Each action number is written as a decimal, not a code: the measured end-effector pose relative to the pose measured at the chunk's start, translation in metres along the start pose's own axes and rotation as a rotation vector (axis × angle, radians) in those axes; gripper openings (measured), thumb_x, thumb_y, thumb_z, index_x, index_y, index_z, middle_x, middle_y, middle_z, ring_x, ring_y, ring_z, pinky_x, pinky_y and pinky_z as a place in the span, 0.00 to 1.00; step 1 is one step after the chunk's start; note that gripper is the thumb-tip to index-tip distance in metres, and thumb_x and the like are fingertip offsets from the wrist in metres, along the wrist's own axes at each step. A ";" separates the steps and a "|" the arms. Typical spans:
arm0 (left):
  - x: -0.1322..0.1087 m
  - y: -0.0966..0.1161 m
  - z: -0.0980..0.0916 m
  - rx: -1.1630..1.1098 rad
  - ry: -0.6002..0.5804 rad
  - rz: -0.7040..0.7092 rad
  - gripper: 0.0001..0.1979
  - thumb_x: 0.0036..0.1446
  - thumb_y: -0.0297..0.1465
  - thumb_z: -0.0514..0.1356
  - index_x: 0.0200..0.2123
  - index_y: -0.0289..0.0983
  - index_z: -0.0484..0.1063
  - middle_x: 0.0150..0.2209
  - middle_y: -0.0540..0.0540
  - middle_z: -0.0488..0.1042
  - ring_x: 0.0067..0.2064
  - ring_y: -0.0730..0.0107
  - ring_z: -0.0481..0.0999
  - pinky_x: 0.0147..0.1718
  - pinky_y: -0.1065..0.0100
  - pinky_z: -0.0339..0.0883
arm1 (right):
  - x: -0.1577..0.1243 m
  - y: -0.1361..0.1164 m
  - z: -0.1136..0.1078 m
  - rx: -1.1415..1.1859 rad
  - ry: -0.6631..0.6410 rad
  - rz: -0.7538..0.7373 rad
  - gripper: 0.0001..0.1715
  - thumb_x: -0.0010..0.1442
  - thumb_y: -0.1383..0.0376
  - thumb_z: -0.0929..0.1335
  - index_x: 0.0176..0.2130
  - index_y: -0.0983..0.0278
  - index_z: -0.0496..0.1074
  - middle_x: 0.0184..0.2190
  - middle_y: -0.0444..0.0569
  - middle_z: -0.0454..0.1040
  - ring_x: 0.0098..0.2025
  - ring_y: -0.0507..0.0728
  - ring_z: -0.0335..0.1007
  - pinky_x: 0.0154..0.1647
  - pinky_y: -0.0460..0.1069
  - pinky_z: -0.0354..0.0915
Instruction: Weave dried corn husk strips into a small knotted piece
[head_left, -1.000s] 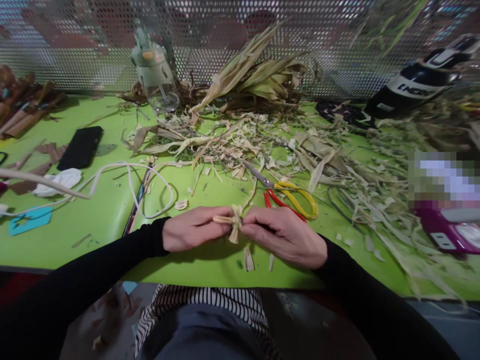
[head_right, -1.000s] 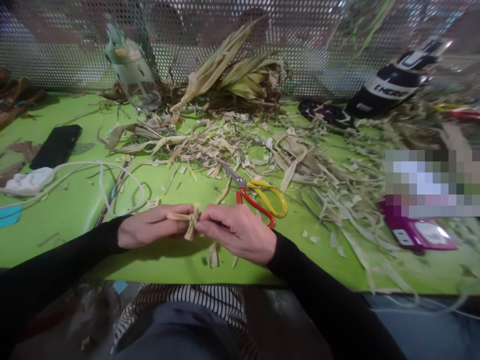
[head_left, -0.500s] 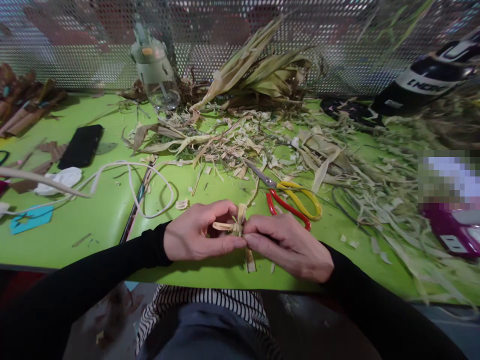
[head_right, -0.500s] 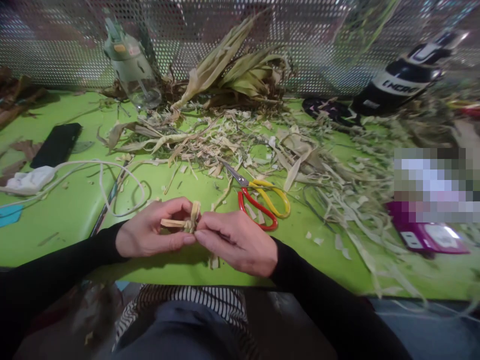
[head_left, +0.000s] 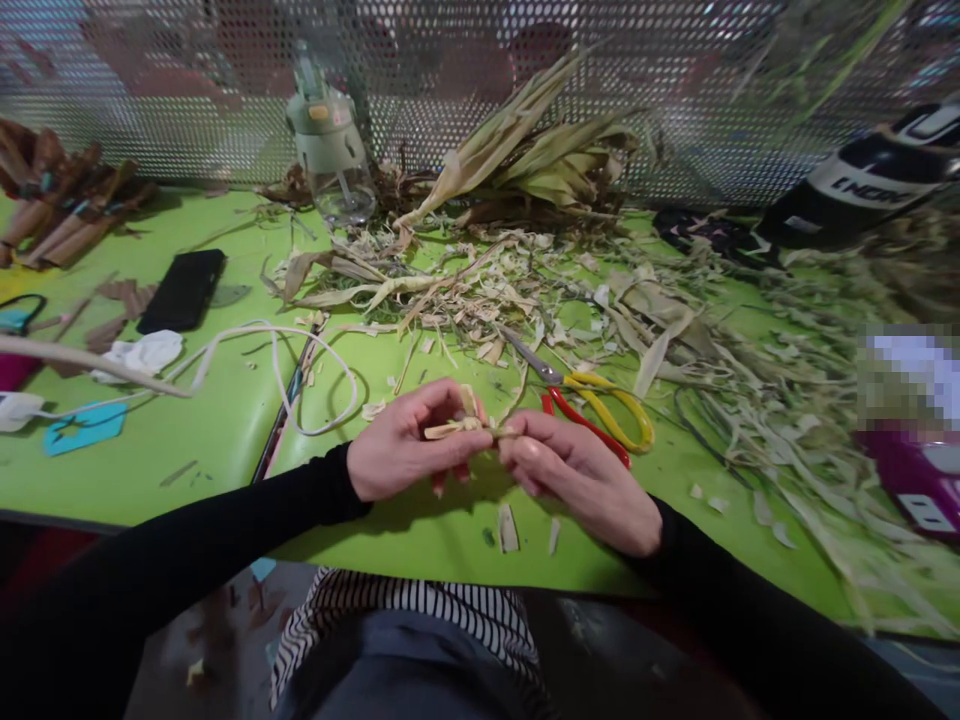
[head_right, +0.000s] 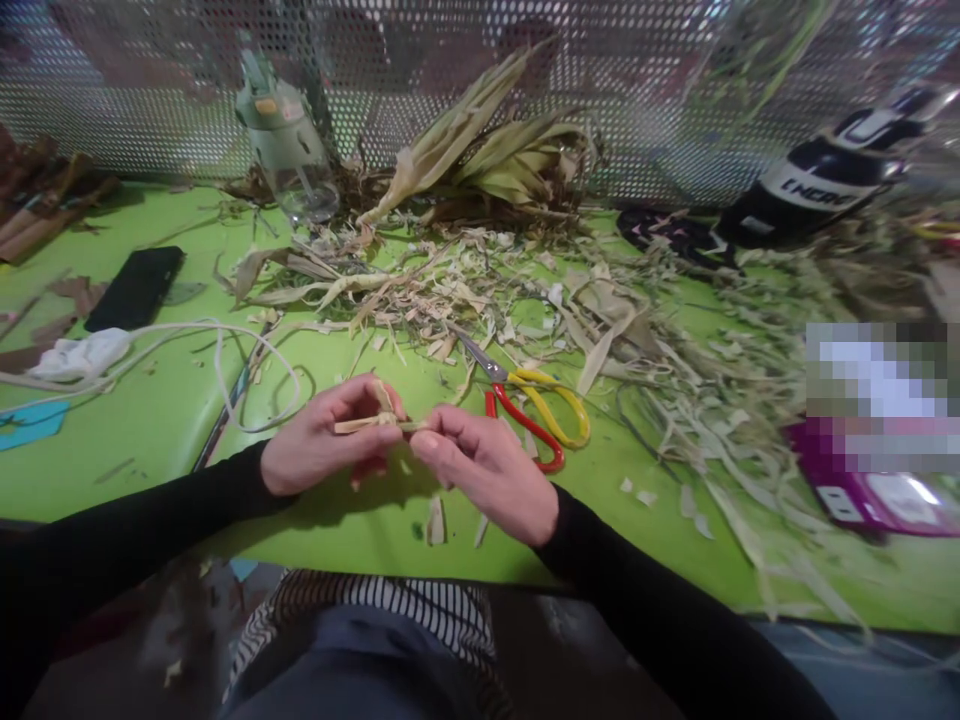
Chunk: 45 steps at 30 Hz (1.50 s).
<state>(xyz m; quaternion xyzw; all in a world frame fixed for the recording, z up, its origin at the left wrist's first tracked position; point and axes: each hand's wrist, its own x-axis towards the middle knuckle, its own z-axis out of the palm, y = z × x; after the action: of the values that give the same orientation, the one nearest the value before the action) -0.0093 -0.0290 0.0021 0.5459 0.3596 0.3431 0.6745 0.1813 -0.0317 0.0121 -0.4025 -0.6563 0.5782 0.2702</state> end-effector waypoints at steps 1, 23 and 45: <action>0.002 -0.001 0.001 -0.001 0.046 0.023 0.11 0.53 0.34 0.61 0.36 0.36 0.63 0.32 0.50 0.69 0.24 0.81 0.69 0.17 0.80 0.63 | 0.001 0.001 0.000 -0.082 0.017 -0.012 0.21 0.60 0.49 0.63 0.30 0.65 0.66 0.18 0.39 0.60 0.18 0.46 0.51 0.18 0.43 0.50; 0.000 -0.009 -0.001 0.253 0.133 0.165 0.14 0.53 0.37 0.62 0.38 0.33 0.68 0.36 0.44 0.75 0.32 0.75 0.73 0.32 0.72 0.70 | 0.006 0.004 0.007 -0.028 0.102 0.011 0.13 0.60 0.57 0.65 0.30 0.64 0.65 0.18 0.39 0.63 0.17 0.46 0.54 0.17 0.42 0.54; -0.007 -0.010 -0.003 1.336 0.179 0.721 0.08 0.61 0.29 0.48 0.37 0.34 0.66 0.33 0.44 0.75 0.29 0.71 0.73 0.24 0.72 0.65 | -0.005 -0.004 0.010 -0.239 -0.050 -0.001 0.23 0.66 0.56 0.58 0.23 0.65 0.63 0.13 0.37 0.61 0.15 0.45 0.56 0.17 0.41 0.54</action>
<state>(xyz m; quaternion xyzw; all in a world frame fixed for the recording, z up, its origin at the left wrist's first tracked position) -0.0149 -0.0347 -0.0075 0.8916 0.3435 0.2946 0.0157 0.1744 -0.0411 0.0144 -0.4171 -0.7271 0.5057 0.2041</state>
